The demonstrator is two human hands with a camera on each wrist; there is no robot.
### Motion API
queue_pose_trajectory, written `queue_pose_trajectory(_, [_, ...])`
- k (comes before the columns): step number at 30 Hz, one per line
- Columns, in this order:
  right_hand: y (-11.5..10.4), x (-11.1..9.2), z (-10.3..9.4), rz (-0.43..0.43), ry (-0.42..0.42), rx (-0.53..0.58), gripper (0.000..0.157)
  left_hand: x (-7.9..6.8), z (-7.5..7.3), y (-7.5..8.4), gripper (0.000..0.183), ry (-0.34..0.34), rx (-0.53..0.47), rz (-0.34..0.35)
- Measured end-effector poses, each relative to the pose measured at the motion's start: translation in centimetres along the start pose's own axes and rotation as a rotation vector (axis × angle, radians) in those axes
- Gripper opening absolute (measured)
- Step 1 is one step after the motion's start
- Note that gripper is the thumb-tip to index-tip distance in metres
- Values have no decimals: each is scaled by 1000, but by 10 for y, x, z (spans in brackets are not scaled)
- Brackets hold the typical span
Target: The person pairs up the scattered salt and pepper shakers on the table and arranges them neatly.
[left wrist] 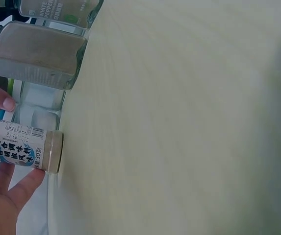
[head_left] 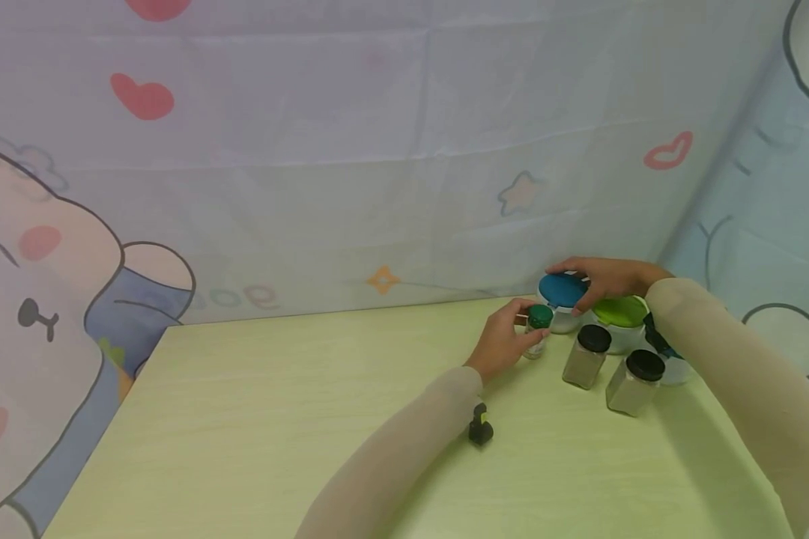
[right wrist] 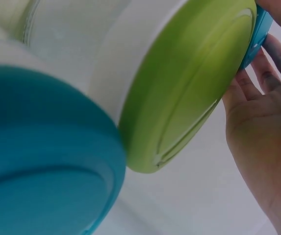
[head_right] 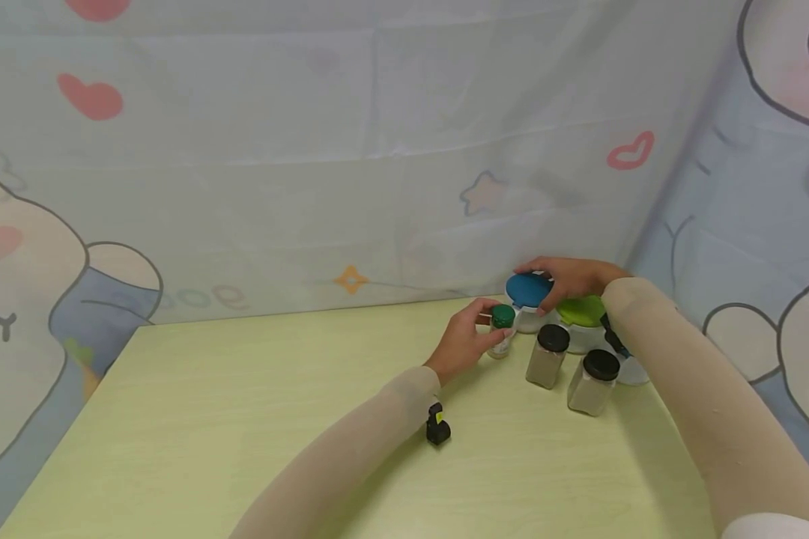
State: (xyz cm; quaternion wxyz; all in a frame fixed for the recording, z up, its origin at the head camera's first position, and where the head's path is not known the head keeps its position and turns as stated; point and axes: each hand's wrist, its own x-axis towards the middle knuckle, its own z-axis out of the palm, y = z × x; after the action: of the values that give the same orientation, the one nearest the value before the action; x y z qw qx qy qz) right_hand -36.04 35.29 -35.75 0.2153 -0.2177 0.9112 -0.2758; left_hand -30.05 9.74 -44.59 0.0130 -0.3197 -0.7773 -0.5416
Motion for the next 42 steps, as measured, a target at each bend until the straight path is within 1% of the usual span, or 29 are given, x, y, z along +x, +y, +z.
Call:
queue_pose_trajectory(7, [-2,0,-1,4,-3,1,87,1,0,-1,38,-7,2,-20])
queue_pose_trajectory(12, [-2,1,-1,-2,-6,-17,86,2,-1,0,37,-24,-1,-42])
queue_pose_trajectory(19, [-2,1,0,6,-9,-17,89,2,0,-1,36,-36,0,-33])
queue_pose_trajectory(27, [-5,2,-2,14,-20,-27,91,2,0,-1,36,-31,11,-26])
queue_pose_trajectory(32, [-4,4,-3,12,-18,-39,89,3,0,-2,37,-30,16,-15])
queue_pose_trajectory(42, [-5,5,-1,3,-6,-47,86,3,1,-2,37,-35,33,-16])
